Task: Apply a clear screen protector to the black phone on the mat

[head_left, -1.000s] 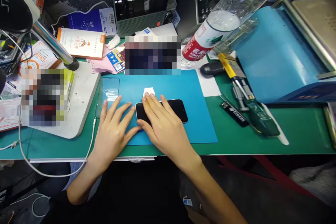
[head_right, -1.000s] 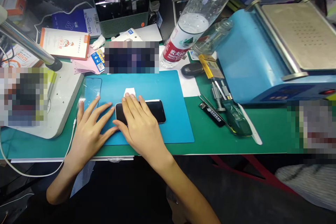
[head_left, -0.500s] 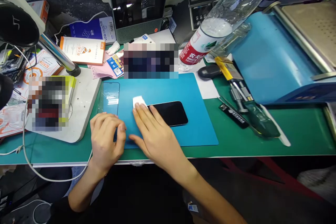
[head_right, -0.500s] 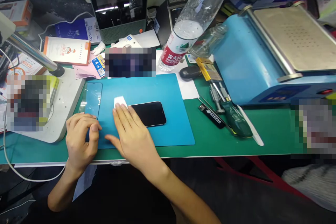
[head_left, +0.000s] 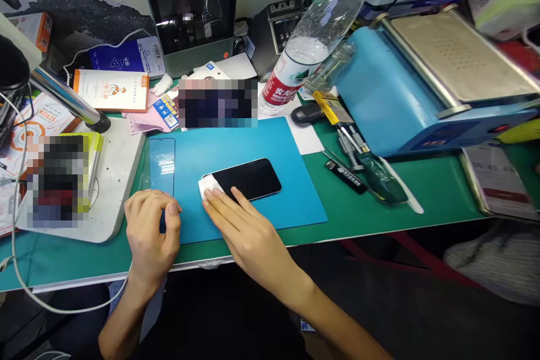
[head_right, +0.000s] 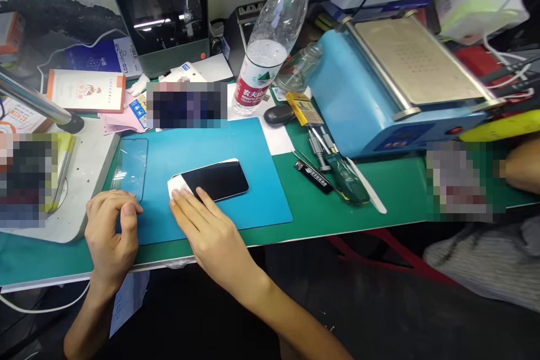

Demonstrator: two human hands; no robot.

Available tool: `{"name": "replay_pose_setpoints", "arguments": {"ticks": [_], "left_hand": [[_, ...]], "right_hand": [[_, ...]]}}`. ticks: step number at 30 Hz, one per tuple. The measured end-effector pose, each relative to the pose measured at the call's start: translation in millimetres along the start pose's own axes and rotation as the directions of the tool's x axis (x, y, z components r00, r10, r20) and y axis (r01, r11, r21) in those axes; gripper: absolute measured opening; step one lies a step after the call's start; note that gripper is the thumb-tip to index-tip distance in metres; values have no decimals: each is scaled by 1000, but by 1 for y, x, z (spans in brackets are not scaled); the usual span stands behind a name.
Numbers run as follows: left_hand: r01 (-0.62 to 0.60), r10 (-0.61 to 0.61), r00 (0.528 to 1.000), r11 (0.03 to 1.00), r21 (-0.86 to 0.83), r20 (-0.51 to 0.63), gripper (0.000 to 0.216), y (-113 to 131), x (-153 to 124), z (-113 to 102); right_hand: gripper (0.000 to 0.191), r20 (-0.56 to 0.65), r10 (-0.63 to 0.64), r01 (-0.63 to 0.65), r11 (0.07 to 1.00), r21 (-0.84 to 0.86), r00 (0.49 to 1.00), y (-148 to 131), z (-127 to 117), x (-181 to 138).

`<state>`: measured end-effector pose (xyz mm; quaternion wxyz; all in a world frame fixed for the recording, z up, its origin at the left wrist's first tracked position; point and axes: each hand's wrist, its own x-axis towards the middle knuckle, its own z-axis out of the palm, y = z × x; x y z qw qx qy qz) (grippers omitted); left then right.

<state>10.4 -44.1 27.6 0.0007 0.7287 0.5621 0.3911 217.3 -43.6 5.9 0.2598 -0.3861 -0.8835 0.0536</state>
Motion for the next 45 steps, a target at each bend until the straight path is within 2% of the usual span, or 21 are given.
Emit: {"name": "replay_pose_setpoints", "arguments": {"ticks": [3, 6, 8, 9, 11, 12, 13, 14, 16, 18, 22, 25, 28, 32, 36, 39, 42, 44, 45], "left_hand": [[-8, 8, 1000, 1000, 4, -17, 21, 1, 1, 1], [17, -18, 1000, 1000, -8, -26, 22, 3, -2, 1], [45, -47, 998, 998, -32, -37, 22, 4, -3, -1], [55, -56, 997, 998, -35, -44, 23, 4, -3, -2], [74, -73, 996, 997, 21, -46, 18, 4, -1, -5], [93, -91, 995, 992, 86, -30, 11, 4, 0, -7], [114, -116, 993, 979, 167, 2, 9, 4, 2, -9], [134, -149, 988, 957, 256, 41, 20, 3, 4, -11], [154, -216, 970, 902, 404, 112, 47, 3, 6, -14], [154, -251, 957, 864, 479, 146, 61, 3, 6, -14], [155, -280, 944, 845, 513, 176, 70, 2, 8, -5], [137, -283, 937, 838, 528, 206, 71, 1, 16, 3], [100, -255, 934, 859, 502, 250, 71, -1, 26, 4], [101, -240, 923, 904, 415, 299, 76, 1, 33, 1], [134, -283, 914, 887, 443, 290, 84, 2, 33, -3], [71, -231, 918, 894, 442, 321, 90, 4, 34, -6], [-10, -145, 944, 886, 464, 297, 89, 14, 37, -12], [-60, -77, 963, 875, 481, 260, 86, 26, 39, -15], [-87, -38, 969, 872, 482, 244, 84, 34, 38, -17]], "right_hand": [[51, -86, -73, 76, 996, 39, 994, 10, -9, -23], [51, -167, -80, 97, 991, 95, 983, 37, -25, -33], [51, -279, 66, -37, 993, 109, 958, 62, -37, -29], [45, -349, 206, -174, 977, 121, 914, 75, -43, -25], [31, -426, 464, -419, 886, 201, 777, 98, -52, -14], [30, -391, 547, -492, 837, 241, 740, 108, -55, -10], [33, -323, 600, -536, 800, 269, 732, 115, -56, -6], [39, -239, 616, -555, 784, 279, 750, 121, -55, -5], [55, -94, 596, -557, 787, 266, 797, 129, -49, -6], [66, -77, 578, -548, 802, 240, 812, 132, -44, -11], [67, -204, 597, -555, 800, 230, 776, 134, -42, -20], [66, -201, 624, -571, 777, 267, 755, 138, -45, -24], [67, -209, 615, -548, 780, 303, 760, 142, -44, -26], [63, -334, 536, -452, 840, 300, 775, 143, -43, -25], [57, -418, 486, -389, 872, 298, 768, 139, -44, -21], [49, -498, 438, -358, 899, 252, 748, 133, -47, -19], [35, -572, 432, -346, 902, 260, 697, 125, -50, -17], [34, -507, 516, -323, 847, 423, 690, 118, -52, -17], [38, -416, 578, -314, 775, 548, 702, 114, -54, -17]]}}
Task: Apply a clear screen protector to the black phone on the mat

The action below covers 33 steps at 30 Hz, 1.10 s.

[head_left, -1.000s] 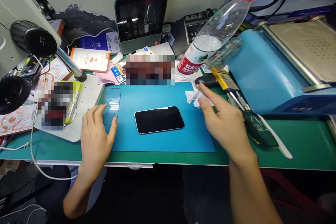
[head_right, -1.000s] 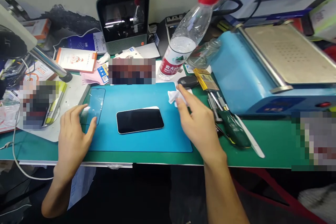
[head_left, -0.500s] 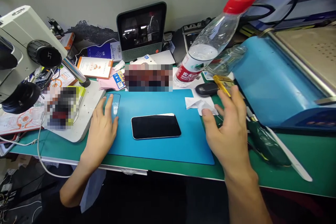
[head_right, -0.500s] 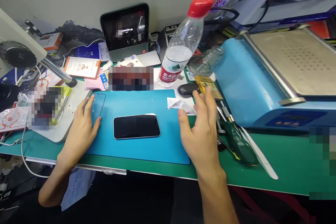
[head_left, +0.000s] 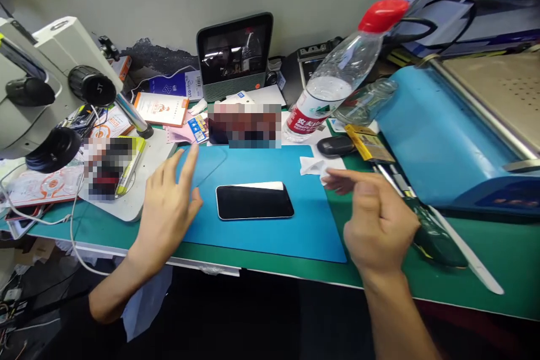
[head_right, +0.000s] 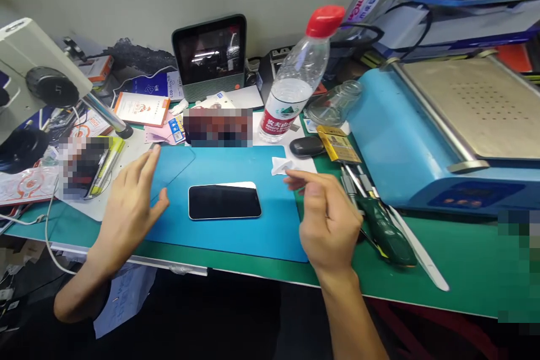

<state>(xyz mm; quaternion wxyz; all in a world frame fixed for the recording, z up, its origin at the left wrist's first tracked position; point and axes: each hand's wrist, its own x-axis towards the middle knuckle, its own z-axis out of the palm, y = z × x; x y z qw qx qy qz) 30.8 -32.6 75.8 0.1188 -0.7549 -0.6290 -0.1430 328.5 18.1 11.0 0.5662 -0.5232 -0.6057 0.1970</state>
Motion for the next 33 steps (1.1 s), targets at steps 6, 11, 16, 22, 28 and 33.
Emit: {"name": "replay_pose_setpoints", "arguments": {"ticks": [6, 11, 16, 22, 28, 33], "left_hand": [[-415, 408, 903, 909, -29, -133, 73, 34, -12, -12], [-625, 595, 776, 770, -126, -210, 56, 32, -12, -1], [-691, 689, 691, 719, 82, -219, 50, 28, -9, 2], [-782, 759, 616, 621, -50, -211, 52, 28, -3, -3], [-770, 753, 635, 597, -224, -173, 58, 29, 3, -8], [-632, 611, 774, 725, -274, -167, 59, 18, 0, -22]], "right_hand": [[69, 647, 305, -590, 757, 280, 699, -26, -13, -9], [79, 833, 270, -690, 703, 173, 484, -36, -22, -7], [67, 844, 281, -649, 754, 101, 457, -28, -27, -8], [68, 855, 282, -606, 794, 47, 436, -20, -36, -3], [65, 801, 332, -510, 859, -38, 499, -22, -40, 9], [66, 660, 258, -297, 953, -55, 706, -12, -50, 7]]}}
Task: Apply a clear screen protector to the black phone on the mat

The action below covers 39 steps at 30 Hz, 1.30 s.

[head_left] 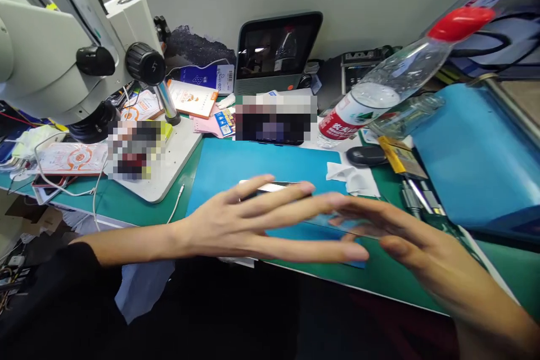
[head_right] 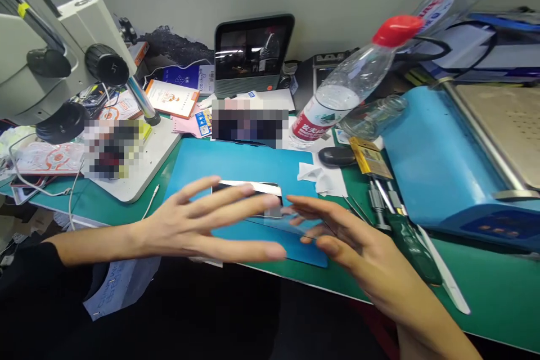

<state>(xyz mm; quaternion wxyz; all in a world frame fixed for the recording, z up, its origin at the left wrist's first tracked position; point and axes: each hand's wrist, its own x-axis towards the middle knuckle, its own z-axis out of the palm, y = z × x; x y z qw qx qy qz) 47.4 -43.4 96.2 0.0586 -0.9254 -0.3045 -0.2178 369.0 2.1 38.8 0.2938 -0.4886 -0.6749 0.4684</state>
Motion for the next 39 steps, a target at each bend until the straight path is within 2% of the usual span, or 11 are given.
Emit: {"name": "replay_pose_setpoints", "arguments": {"ticks": [3, 5, 7, 12, 17, 23, 29, 33, 39], "left_hand": [[195, -198, 979, 979, -61, -49, 74, -15, -8, -7], [270, -272, 962, 943, -194, 21, 81, -28, -11, -6], [292, -272, 956, 911, -291, 107, 86, -38, -12, -3], [245, -198, 964, 921, -302, 177, 97, -50, -8, 10], [256, -189, 962, 873, -415, 195, 75, -53, -5, 18], [345, -310, 939, 843, -414, 151, 70, -39, -9, 26], [378, -356, 925, 832, -406, 133, 74, -38, -14, 44], [428, -387, 904, 819, -382, 182, 76, -40, -14, 52], [548, -470, 833, 773, -321, 292, 71, -42, -18, 60]], "right_hand": [[68, -27, -117, 114, 990, -86, 993, 0, -1, -2], [69, -23, -194, 191, 976, -104, 981, -4, -1, -1], [71, -18, -253, 248, 959, -139, 967, -9, 1, 2], [75, 62, -344, 349, 909, -227, 937, -19, 7, 10], [76, 129, -382, 402, 887, -228, 915, -20, 6, 18], [75, 115, -364, 381, 897, -223, 924, -15, 2, 25], [77, 75, -335, 344, 913, -219, 939, -5, 6, 32], [74, 81, -289, 300, 917, -263, 954, 0, 8, 35], [73, 122, -176, 204, 938, -281, 977, 11, 10, 41]]}}
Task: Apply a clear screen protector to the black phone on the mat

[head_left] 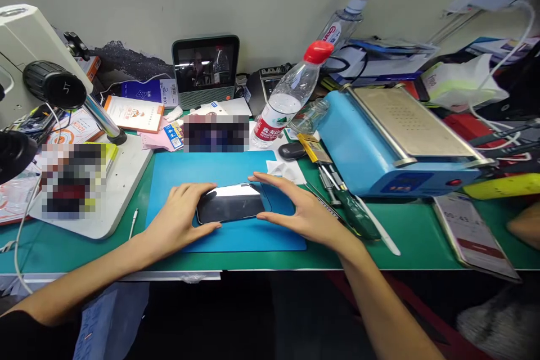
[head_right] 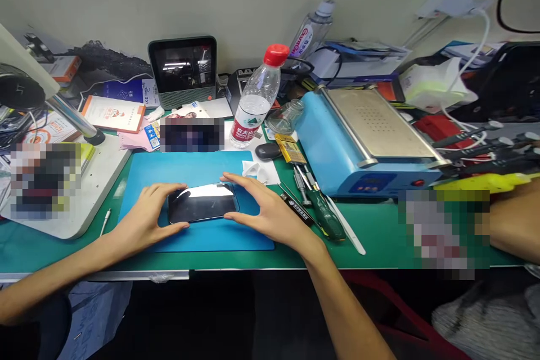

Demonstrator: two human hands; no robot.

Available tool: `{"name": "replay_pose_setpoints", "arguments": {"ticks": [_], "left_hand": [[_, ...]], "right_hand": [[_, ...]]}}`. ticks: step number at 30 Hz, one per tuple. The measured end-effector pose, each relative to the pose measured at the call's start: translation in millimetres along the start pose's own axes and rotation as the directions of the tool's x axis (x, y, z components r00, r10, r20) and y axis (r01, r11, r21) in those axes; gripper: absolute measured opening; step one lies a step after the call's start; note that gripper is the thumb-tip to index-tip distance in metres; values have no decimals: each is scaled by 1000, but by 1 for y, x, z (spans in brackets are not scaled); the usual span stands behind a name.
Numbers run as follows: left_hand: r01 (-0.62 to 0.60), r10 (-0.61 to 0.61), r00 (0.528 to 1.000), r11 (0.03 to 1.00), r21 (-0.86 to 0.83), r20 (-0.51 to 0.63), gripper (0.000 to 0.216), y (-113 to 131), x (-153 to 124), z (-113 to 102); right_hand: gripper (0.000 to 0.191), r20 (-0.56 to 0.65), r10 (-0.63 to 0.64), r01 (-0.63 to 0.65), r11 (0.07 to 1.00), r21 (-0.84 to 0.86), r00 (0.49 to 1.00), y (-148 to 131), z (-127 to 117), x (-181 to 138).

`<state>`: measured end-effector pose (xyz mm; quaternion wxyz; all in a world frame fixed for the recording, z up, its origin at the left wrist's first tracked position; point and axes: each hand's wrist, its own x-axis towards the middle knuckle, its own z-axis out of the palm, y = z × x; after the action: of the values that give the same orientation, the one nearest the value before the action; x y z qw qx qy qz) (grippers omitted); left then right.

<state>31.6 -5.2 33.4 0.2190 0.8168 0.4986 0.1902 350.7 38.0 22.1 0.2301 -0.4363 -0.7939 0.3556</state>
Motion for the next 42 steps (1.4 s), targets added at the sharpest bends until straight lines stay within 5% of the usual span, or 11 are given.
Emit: {"name": "replay_pose_setpoints", "arguments": {"ticks": [10, 35, 42], "left_hand": [[84, -83, 994, 996, -13, 68, 74, -5, 0, 2], [-43, 34, 995, 995, 95, 96, 80, -3, -3, -5], [-2, -19, 994, 982, 191, 112, 86, 0, -9, -17]], "right_hand": [[69, 11, 30, -30, 999, -15, 999, 8, 8, 3], [66, 16, -30, 31, 997, -70, 999, 14, 12, 0], [68, -6, -44, 43, 996, -83, 999, 15, 12, -2]]}}
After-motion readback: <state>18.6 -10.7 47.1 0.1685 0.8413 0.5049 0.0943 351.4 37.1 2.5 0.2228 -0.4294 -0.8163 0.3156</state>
